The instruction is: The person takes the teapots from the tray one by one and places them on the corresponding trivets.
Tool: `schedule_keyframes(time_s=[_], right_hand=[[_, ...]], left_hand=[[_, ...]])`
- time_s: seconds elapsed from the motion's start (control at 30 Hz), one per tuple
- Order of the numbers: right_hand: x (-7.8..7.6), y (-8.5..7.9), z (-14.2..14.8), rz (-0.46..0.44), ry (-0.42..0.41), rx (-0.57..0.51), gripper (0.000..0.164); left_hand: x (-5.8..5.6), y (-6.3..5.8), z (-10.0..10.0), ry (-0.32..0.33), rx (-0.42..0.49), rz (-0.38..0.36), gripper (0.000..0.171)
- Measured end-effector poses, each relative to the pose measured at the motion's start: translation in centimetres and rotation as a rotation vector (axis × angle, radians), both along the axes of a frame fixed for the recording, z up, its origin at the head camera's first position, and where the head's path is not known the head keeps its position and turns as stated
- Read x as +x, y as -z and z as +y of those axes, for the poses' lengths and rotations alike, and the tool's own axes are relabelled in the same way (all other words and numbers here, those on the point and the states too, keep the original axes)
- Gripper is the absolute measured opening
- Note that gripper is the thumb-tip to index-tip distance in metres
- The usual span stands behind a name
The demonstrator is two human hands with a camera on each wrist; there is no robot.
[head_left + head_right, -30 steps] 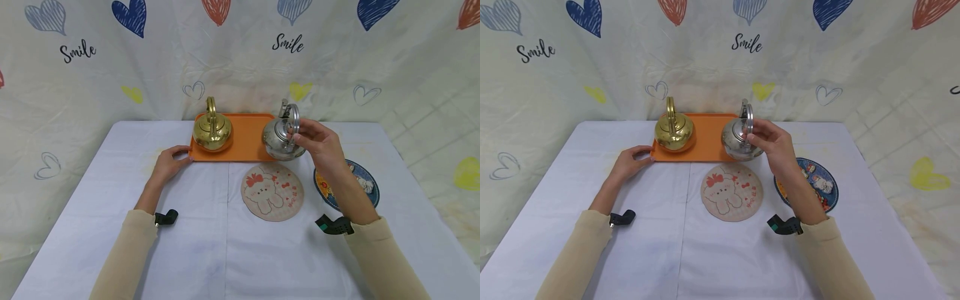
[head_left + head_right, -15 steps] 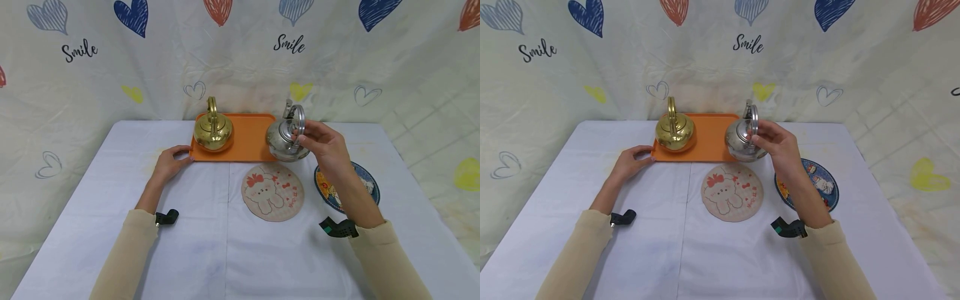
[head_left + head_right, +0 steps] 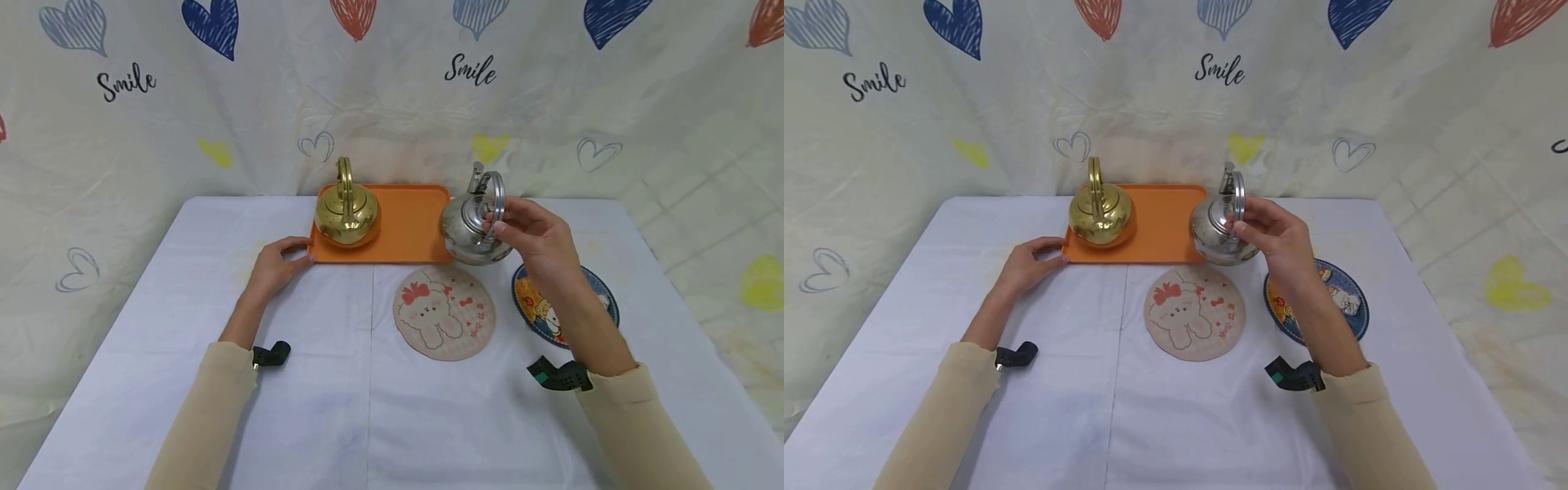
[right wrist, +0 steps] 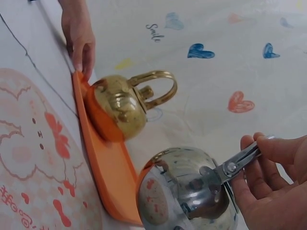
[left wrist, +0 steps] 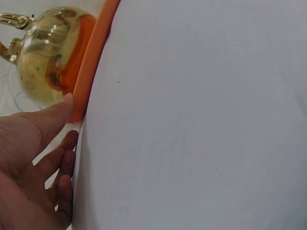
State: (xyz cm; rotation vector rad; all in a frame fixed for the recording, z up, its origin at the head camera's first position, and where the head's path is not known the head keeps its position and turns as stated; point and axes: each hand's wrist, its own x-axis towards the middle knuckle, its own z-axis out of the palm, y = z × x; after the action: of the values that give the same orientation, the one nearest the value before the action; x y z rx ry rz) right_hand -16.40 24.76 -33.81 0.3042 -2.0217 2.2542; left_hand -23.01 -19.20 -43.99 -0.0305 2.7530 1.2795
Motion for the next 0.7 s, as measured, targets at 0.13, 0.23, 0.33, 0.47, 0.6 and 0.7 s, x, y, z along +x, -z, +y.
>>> schedule_keyframes(time_s=[0.13,0.23,0.33,0.47,0.6,0.7], right_hand=[[0.1,0.1,0.3,0.001,0.008,0.009,0.038],[0.2,0.1,0.5,0.006,0.009,0.009,0.039],[0.4,0.1,0.7,0.015,0.007,0.007,0.038],[0.6,0.2,1.0,0.021,0.001,-0.007,0.037],[1.0,0.1,1.4,0.02,0.007,-0.007,0.037],[1.2,0.1,1.7,0.017,0.017,0.0,0.038]], left_hand=[[0.0,0.0,0.0,-0.001,0.004,0.0,0.042],[0.0,-0.1,0.0,0.002,0.006,0.004,0.042],[0.0,0.0,0.0,0.0,0.007,0.002,0.042],[-0.1,0.1,0.0,-0.001,0.006,-0.002,0.043],[-0.2,0.1,0.0,0.0,0.01,-0.002,0.043],[-0.1,0.1,0.0,0.0,0.009,-0.002,0.042]])
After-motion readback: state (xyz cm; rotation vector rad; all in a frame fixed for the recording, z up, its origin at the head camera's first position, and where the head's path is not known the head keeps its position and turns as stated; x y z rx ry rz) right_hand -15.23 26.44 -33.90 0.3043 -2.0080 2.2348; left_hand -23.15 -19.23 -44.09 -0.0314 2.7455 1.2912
